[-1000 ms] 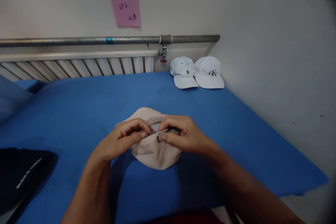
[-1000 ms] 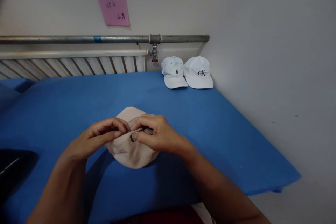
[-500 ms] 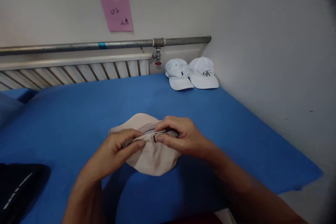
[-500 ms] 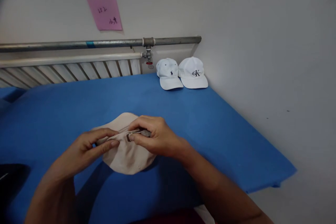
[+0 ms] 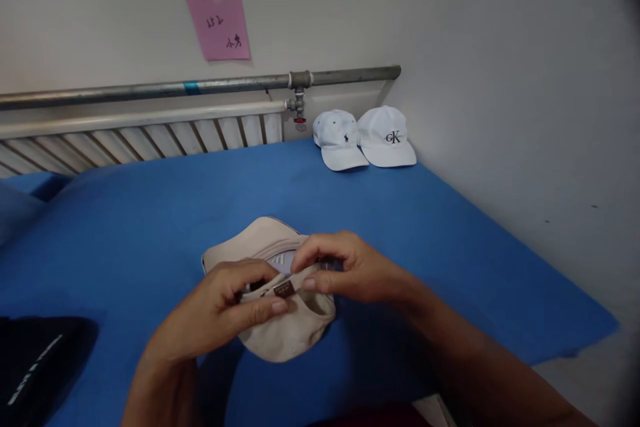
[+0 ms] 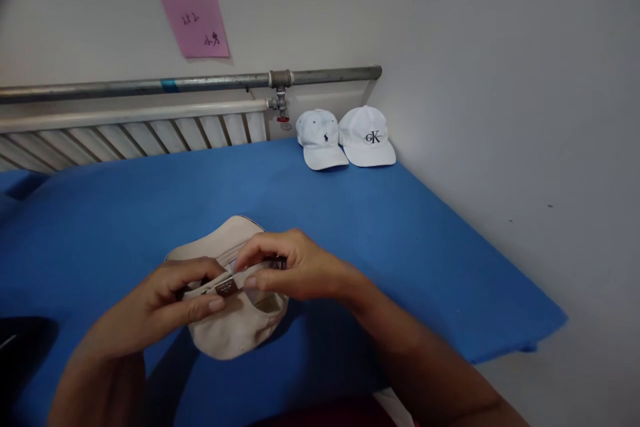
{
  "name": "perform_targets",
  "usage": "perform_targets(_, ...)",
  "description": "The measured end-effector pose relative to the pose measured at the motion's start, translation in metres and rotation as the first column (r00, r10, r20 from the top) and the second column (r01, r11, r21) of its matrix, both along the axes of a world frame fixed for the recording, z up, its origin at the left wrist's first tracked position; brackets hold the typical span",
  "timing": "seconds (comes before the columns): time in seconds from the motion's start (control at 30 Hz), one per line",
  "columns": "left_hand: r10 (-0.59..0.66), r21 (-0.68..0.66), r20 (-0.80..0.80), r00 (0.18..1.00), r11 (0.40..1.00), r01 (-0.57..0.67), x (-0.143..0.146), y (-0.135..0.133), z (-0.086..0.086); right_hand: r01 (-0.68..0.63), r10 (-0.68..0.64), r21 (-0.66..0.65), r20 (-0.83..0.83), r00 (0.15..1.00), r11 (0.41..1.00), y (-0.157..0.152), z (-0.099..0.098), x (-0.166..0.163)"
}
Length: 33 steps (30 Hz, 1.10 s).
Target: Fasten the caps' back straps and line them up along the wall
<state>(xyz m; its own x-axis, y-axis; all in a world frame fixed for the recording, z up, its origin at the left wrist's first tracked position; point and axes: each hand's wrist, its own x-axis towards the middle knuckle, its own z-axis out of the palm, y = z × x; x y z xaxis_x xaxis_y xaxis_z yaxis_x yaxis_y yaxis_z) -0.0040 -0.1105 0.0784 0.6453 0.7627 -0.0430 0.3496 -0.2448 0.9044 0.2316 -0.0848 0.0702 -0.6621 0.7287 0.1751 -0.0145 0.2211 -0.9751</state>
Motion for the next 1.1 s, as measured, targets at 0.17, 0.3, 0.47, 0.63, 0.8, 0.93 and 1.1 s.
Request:
perform_targets(0.17, -0.083, -0.049, 0.043, 0.996, 0.995, 0.085, -0.003, 0.001, -0.001, -0.026, 0.022, -0.106, -0.045, 0.999, 0.994, 0.004, -0.006, -0.005)
perform_targets(0.3, -0.04, -0.119, 0.133, 0.99, 0.991, 0.056, -0.012, 0.005, -0.01, 0.005, -0.011, -0.121, -0.044, 0.999, 0.993, 0.009, -0.008, -0.001)
perform_targets(0.47, 0.026, -0.175, 0.179, 0.984, 0.984, 0.006, -0.018, 0.009, -0.019, 0.075, -0.077, -0.131, -0.01, 0.997, 0.989, 0.016, -0.013, 0.008)
perform_targets(0.63, 0.018, -0.197, 0.145, 0.989, 0.98, 0.011, -0.017, 0.011, -0.021, 0.041, -0.058, -0.234, -0.067, 0.996, 0.971, 0.021, -0.018, 0.015)
perform_targets(0.8, 0.035, -0.245, 0.137, 0.99, 0.97, 0.0, -0.012, 0.012, -0.02, 0.053, -0.064, -0.226, -0.043, 0.997, 0.973, 0.022, -0.021, 0.013)
perform_targets(0.93, 0.049, -0.274, 0.137, 0.989, 0.962, -0.01, -0.009, 0.014, -0.019, 0.074, -0.075, -0.189, 0.002, 0.997, 0.979, 0.022, -0.023, 0.011)
perform_targets(1.1, 0.053, -0.295, 0.127, 0.99, 0.955, -0.013, -0.009, 0.014, -0.019, 0.076, -0.075, -0.185, 0.015, 0.997, 0.98, 0.021, -0.022, 0.009)
